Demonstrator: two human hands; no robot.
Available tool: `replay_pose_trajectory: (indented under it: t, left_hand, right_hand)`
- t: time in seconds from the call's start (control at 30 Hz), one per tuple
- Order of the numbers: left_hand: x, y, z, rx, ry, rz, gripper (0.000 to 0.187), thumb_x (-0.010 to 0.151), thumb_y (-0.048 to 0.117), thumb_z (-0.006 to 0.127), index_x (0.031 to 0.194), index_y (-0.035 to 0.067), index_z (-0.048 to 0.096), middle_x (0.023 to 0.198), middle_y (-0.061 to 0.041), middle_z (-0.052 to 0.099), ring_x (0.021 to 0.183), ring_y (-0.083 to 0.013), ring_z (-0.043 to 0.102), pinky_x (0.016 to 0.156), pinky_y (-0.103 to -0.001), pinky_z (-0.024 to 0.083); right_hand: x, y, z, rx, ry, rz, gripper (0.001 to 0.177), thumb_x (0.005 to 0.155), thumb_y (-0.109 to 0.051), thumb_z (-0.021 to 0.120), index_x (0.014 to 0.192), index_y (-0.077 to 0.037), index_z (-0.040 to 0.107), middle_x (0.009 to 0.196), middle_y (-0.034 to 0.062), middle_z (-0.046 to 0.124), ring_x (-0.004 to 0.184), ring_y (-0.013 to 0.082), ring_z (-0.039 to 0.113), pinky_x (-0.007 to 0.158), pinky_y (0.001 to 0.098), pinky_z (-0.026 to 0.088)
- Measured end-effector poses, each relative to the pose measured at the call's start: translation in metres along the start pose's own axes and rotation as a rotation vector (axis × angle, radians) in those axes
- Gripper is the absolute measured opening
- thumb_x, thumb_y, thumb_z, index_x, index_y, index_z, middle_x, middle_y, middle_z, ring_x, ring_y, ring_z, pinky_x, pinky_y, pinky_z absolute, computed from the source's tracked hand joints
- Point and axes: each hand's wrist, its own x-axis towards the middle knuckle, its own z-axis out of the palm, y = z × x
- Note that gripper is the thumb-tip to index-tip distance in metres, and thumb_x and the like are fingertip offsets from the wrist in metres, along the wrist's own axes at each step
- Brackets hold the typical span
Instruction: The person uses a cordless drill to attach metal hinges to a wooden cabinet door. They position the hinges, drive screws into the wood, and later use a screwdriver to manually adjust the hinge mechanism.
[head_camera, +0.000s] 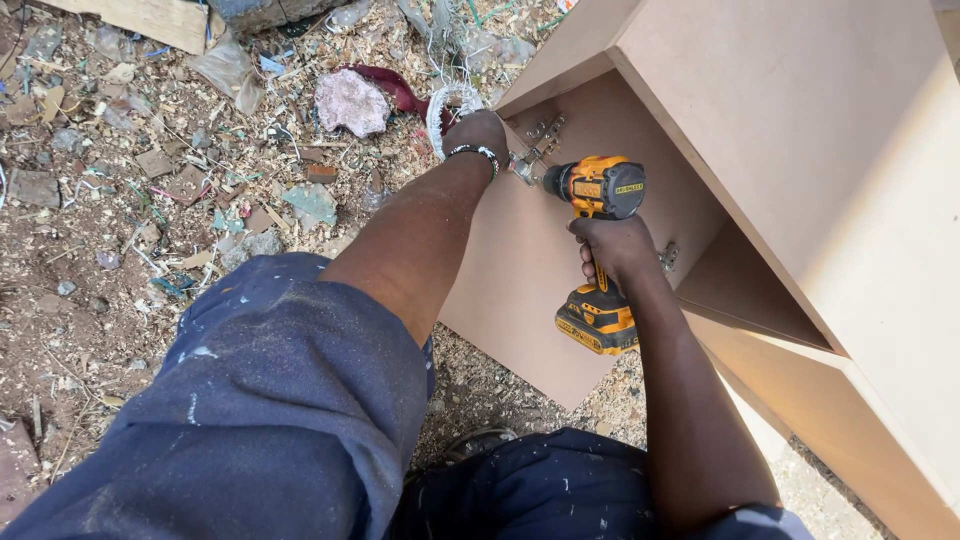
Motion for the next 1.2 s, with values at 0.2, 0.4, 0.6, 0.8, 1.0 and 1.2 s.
replay_pose_trajectory:
  t: [0.2,0.4,0.6,0.8,1.0,1.2]
  left_hand:
    - [-0.017,0.001,-0.011,-0.014,-0.008,0.021,0.055,0.111,0.018,0.068,0.156,-0.014,0.063,0.154,-0.027,0.077,0.149,-0.0496,0.072,0.12,-0.067,0.062]
    - [-0.021,0.006,-0.007,0.021,0.086,0.035,0.052,0.114,0.016,0.067,0.159,-0.008,0.06,0.155,-0.024,0.07,0.143,-0.0518,0.074,0.114,-0.071,0.063]
    - [-0.017,0.009,0.01,0.07,0.188,0.043,0.05,0.116,0.014,0.066,0.163,-0.002,0.057,0.156,-0.021,0.061,0.136,-0.0543,0.076,0.107,-0.076,0.064]
    - [0.001,0.006,0.046,0.173,0.418,0.167,0.034,0.114,0.009,0.066,0.146,-0.001,0.063,0.137,-0.015,0.058,0.108,-0.0504,0.085,0.088,-0.073,0.071]
    - [0.028,-0.01,0.074,0.212,0.24,0.586,0.008,0.097,0.009,0.08,0.101,0.002,0.083,0.086,-0.018,0.081,0.084,-0.0487,0.087,0.074,-0.061,0.073]
    - [0.024,0.001,0.094,0.194,0.048,0.523,0.026,0.102,0.007,0.08,0.127,0.012,0.085,0.148,-0.02,0.077,0.113,-0.0501,0.086,0.096,-0.064,0.073]
  right_hand:
    - [-0.006,-0.005,0.001,0.018,-0.008,-0.012,0.014,0.095,-0.018,0.077,0.089,-0.005,0.076,0.061,0.0099,0.065,0.045,0.0216,0.067,0.05,0.0409,0.061]
    - [-0.018,-0.014,-0.002,-0.006,-0.01,-0.031,0.014,0.095,-0.019,0.078,0.089,-0.006,0.075,0.061,0.0083,0.064,0.046,0.0199,0.066,0.05,0.0399,0.061]
    - [-0.028,-0.022,-0.006,-0.039,0.004,-0.037,0.015,0.095,-0.019,0.08,0.091,-0.004,0.077,0.061,0.0089,0.065,0.045,0.0201,0.067,0.049,0.0377,0.06]
    - [-0.046,-0.033,-0.007,-0.039,0.026,-0.052,0.018,0.093,-0.019,0.084,0.086,-0.005,0.076,0.06,0.0091,0.064,0.044,0.0202,0.067,0.047,0.0394,0.059]
    - [-0.022,-0.024,-0.011,-0.26,0.022,-0.087,0.031,0.09,-0.03,0.087,0.081,-0.001,0.078,0.062,0.0122,0.07,0.049,0.0215,0.072,0.052,0.0434,0.059]
    - [-0.019,-0.017,-0.001,-0.123,0.055,-0.05,0.025,0.089,-0.026,0.087,0.088,-0.002,0.08,0.063,0.011,0.068,0.047,0.0219,0.071,0.049,0.0394,0.062]
